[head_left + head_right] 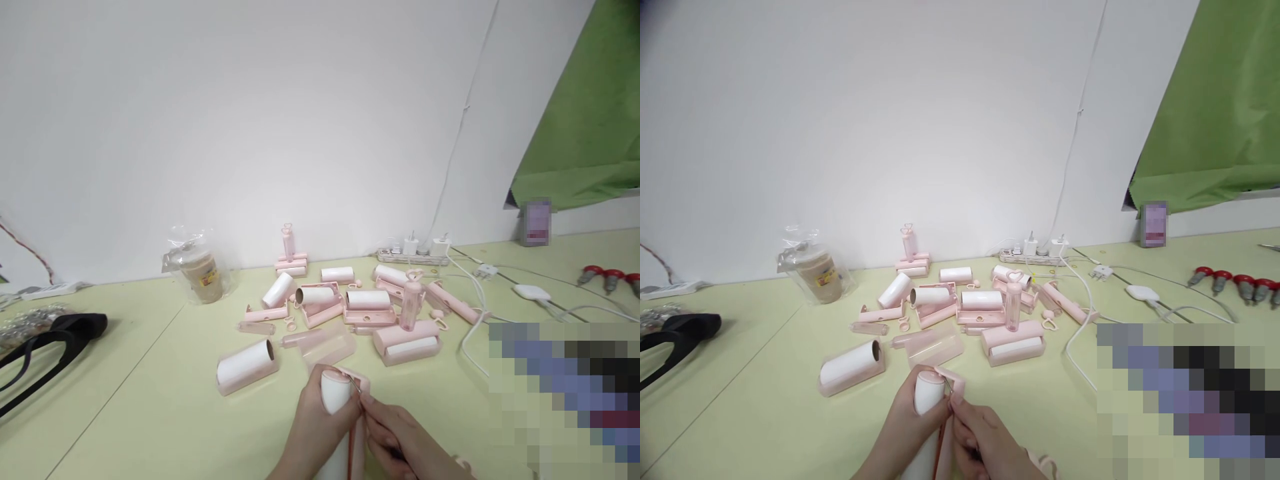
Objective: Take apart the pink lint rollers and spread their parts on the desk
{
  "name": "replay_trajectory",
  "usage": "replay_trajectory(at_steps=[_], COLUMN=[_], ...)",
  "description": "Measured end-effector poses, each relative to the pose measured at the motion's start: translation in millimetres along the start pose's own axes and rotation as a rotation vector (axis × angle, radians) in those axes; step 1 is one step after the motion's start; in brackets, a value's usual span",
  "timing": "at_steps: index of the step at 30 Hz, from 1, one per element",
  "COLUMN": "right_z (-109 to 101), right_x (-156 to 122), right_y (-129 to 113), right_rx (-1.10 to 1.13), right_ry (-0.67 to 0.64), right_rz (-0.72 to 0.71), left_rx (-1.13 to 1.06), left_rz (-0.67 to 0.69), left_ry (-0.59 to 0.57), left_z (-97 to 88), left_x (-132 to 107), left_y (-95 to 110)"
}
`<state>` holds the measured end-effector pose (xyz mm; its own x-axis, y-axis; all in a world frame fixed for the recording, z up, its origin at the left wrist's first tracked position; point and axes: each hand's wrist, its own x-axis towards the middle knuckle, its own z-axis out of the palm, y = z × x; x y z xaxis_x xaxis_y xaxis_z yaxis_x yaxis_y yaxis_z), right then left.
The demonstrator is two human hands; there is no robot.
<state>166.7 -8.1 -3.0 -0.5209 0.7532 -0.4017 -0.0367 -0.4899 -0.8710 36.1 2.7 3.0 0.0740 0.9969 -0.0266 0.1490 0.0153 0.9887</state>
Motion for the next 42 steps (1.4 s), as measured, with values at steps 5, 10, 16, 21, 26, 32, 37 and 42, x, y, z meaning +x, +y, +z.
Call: replay_trajectory(at_steps=[5,10,16,21,26,32,37,42], right_z=[-2,-5,-7,0,6,4,-6,-22], right_x=[2,4,4,-12,-19,-16,-8,12], right_y=[4,7,6,-13,-28,-31,-43,-60], right_rx=[0.066,0.167,0.24,0.156,0.16,0.224,0.234,0.044], right_ry=[0.033,0.017,-0.001,-0.189,-0.289,-0.305,-0.216,-0.066], right_rz=[-0.002,-0.003,0.091,-0.01,0.073,0.164,0.143,-0.049], left_rx=[-0.009,0.081,0.206,0.38,0.472,0.522,0.633,0.879], left_rz=[-0.05,0.029,0.075,0.097,0.111,0.123,0.212,0.011], left_ry=[0.051,0.051,0.082,0.092,0.104,0.083,0.039,-0.004], left_z=[5.5,1.1,-17.8,-27.4,-28.6,-29.2,-35.2,-41.6], left_x=[6,8,6,4,2,1,15,42], left_y=[-3,-3,12,22,23,19,27,39])
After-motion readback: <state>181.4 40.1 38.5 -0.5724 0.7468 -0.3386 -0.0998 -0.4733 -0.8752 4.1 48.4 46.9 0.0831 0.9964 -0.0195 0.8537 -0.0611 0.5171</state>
